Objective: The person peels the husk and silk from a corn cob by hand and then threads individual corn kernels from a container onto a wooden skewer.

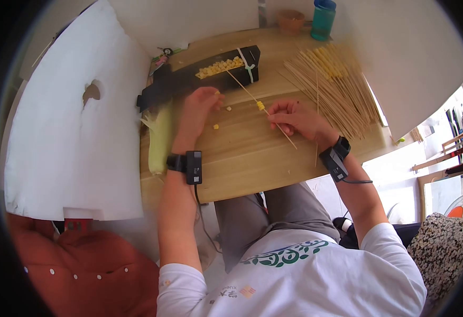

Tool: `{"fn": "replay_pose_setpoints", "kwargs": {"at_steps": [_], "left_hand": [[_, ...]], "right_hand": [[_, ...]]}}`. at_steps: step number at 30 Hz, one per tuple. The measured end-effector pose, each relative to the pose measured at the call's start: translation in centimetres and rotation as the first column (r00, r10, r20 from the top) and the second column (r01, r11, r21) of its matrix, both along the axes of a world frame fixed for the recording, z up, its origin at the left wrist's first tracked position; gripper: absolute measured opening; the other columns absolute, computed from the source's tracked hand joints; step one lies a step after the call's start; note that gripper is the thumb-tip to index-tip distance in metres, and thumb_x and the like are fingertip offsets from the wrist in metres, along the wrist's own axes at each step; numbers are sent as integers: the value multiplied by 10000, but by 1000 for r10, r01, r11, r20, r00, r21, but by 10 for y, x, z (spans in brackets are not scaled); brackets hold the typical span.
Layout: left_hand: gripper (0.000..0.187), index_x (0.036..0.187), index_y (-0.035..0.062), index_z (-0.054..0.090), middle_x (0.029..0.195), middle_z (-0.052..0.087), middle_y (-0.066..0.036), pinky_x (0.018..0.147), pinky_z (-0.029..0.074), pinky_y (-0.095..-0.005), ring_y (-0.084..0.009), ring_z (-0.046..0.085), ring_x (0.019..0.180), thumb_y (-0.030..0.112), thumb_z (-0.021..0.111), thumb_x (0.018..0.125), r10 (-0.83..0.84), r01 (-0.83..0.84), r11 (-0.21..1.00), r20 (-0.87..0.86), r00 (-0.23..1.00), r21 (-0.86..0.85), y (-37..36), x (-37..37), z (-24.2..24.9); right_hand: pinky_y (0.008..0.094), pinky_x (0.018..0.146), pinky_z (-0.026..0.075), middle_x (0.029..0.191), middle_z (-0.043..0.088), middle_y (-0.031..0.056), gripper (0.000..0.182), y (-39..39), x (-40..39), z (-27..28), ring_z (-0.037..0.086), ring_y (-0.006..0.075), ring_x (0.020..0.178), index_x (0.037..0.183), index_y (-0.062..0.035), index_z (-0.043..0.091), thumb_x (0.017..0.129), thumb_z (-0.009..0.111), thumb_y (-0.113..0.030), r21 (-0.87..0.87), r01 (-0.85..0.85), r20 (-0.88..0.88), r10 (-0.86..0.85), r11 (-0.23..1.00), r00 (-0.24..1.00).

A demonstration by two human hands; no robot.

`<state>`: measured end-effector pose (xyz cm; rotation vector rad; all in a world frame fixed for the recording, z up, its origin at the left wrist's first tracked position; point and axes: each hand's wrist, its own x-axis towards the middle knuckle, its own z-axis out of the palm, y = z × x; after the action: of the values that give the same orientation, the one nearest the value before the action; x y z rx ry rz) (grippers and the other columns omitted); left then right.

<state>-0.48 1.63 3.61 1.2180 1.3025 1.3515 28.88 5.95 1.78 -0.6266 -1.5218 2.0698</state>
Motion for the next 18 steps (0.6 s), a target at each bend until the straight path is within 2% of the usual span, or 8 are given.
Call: {"fn": "replay_pose_setpoints", "kwargs": {"at_steps": [9, 11, 14, 18], "left_hand": [[159, 1055, 15, 604, 926, 658, -88, 716, 495, -253, -123, 592, 765, 85, 626, 914, 31, -25, 998, 107, 994, -58, -4, -6, 4], [152, 1050, 18, 603, 920, 652, -83, 709, 495, -254, -121, 586, 754, 95, 618, 921, -44, 47, 999, 163, 986, -16, -6, -9, 2], [150, 1050, 17, 601, 919, 649, -85, 708, 495, -253, -121, 582, 750, 100, 612, 925, -54, 60, 998, 176, 983, -33, -6, -12, 3], [156, 1055, 22, 602, 911, 648, -82, 712, 493, -252, -126, 584, 756, 106, 615, 924, -37, 47, 998, 229, 973, -36, -8, -13, 2]], "right_hand": [[193, 452, 396, 697, 625, 37, 126, 3, -5, -3, 496, 54, 504, 961, -4, 613, 899, 635, -112, 31, -5, 42, 4, 1000, 999], [194, 454, 402, 702, 626, 36, 135, 2, -5, -6, 500, 55, 507, 973, 3, 613, 899, 632, -108, 34, -4, 29, 3, 999, 1000], [197, 456, 407, 711, 625, 34, 151, 1, -7, -4, 518, 60, 519, 997, 11, 613, 893, 632, -98, 39, 40, 39, -41, 998, 998], [197, 470, 409, 714, 618, 29, 174, -5, -6, 0, 510, 53, 521, 1028, 11, 608, 890, 631, -94, 83, 76, 133, -86, 994, 987]]}}
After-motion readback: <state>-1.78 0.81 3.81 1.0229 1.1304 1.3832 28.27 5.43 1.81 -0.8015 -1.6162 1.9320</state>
